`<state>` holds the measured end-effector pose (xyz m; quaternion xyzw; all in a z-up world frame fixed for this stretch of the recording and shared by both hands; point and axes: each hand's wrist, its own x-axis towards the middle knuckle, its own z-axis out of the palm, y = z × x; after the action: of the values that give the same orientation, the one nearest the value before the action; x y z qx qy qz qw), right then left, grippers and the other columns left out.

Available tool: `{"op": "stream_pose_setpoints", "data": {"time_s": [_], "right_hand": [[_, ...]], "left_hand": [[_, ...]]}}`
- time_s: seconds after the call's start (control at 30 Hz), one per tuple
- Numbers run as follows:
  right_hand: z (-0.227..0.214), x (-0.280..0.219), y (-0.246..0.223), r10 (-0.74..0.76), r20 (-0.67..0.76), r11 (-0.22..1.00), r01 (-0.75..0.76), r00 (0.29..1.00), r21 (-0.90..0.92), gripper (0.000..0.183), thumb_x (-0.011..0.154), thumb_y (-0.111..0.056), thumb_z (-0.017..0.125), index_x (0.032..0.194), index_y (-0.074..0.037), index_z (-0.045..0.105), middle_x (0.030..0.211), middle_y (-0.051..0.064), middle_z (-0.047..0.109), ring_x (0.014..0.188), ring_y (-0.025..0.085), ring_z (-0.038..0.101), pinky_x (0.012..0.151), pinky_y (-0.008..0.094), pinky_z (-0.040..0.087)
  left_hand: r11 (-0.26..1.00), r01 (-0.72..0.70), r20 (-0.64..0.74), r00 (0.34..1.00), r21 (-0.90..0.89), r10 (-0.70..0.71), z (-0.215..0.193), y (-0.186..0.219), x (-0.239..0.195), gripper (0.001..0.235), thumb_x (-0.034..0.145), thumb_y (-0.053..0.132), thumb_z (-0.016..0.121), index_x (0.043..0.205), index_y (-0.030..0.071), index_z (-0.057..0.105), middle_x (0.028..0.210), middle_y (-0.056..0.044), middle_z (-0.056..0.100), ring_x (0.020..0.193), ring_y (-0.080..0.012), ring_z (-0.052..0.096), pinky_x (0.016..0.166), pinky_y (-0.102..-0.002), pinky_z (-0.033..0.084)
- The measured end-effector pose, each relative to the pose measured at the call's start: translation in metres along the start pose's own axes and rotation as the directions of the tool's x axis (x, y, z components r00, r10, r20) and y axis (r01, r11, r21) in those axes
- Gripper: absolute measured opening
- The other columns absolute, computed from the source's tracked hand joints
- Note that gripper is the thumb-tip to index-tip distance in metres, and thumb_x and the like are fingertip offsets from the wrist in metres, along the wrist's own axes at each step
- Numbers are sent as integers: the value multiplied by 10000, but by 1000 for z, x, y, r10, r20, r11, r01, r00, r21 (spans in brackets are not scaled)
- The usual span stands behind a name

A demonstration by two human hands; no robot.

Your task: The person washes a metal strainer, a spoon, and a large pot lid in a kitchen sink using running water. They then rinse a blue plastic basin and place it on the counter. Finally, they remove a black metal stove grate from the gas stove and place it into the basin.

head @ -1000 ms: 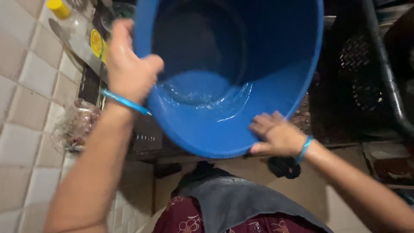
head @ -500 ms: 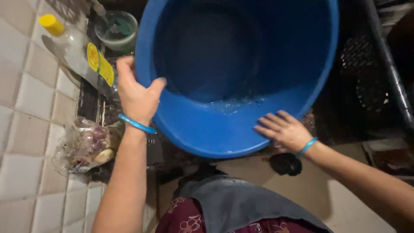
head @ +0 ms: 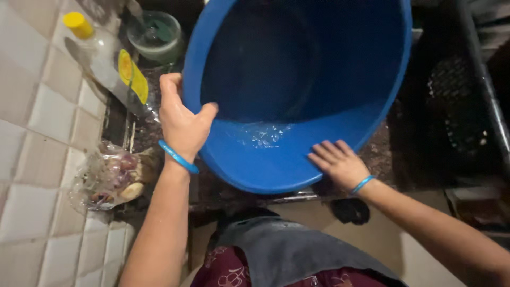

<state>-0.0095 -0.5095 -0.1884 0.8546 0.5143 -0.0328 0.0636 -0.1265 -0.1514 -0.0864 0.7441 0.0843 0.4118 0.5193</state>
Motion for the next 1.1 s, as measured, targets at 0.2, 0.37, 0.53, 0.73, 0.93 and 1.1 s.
{"op": "stream_pose_setpoints", "data": {"time_s": [0.2, 0.37, 0.53, 0.73, 0.93, 1.1], "right_hand": [[28, 83, -101, -235, -29, 674, 184, 972, 715, 908, 1022, -680, 351, 1645, -57, 130, 1718, 233, 72, 1592, 379, 42, 1244, 578, 76], [41, 153, -92, -211, -16, 687, 160, 977, 709, 765, 1016, -654, 225, 1656, -237, 173, 1747, 104, 128, 1609, 343, 79, 1264, 600, 34], [34, 178, 83, 381, 382, 921, -308, 842, -240, 502, 1119, -428, 372, 1517, -224, 599, 1582, 89, 545, 1465, 247, 503, 1287, 481, 355], [81, 206, 65, 559, 370, 829, -507, 742, -234, 673, 1058, -561, 407, 1508, -89, 569, 1544, 164, 568, 1450, 332, 517, 1240, 538, 351], [211, 311, -55, 289, 140, 904, -318, 947, 285, 680, 939, -605, 524, 1276, -15, 511, 1339, 182, 462, 1233, 343, 452, 992, 507, 353], [81, 420, 162, 285, -31, 956, -286, 958, -63, 479, 981, -539, 549, 1084, -72, 559, 1081, 117, 508, 994, 275, 515, 864, 448, 425]], "left_hand": [[994, 110, -101, 989, 25, -107, 18, 3, -28, 526, 778, -42, 613, 1284, 14, 482, 1134, -180, 686, 1035, -247, 713, 965, -345, 562], [993, -43, -62, 997, 108, 50, 17, 22, -40, 807, 783, -73, 564, 1566, 57, 418, 1451, -221, 650, 1339, -340, 663, 1109, -389, 524], [945, 322, -73, 945, 50, -318, 17, 26, -41, 854, 717, -22, 562, 1541, 129, 401, 1352, -142, 694, 1122, -276, 747, 879, -325, 574], [997, 75, -118, 990, 10, -73, 29, 18, -49, 844, 741, -79, 573, 1559, 74, 430, 1434, -197, 649, 1309, -316, 671, 1047, -361, 545], [988, 148, -86, 986, 40, -144, 30, 26, -43, 862, 733, -71, 580, 1558, 134, 432, 1289, -162, 720, 1141, -278, 738, 938, -338, 572], [960, 279, -40, 960, 23, -278, 20, 37, -43, 871, 721, -54, 567, 1547, 174, 409, 1256, -141, 735, 796, -274, 763, 717, -317, 591]]}}
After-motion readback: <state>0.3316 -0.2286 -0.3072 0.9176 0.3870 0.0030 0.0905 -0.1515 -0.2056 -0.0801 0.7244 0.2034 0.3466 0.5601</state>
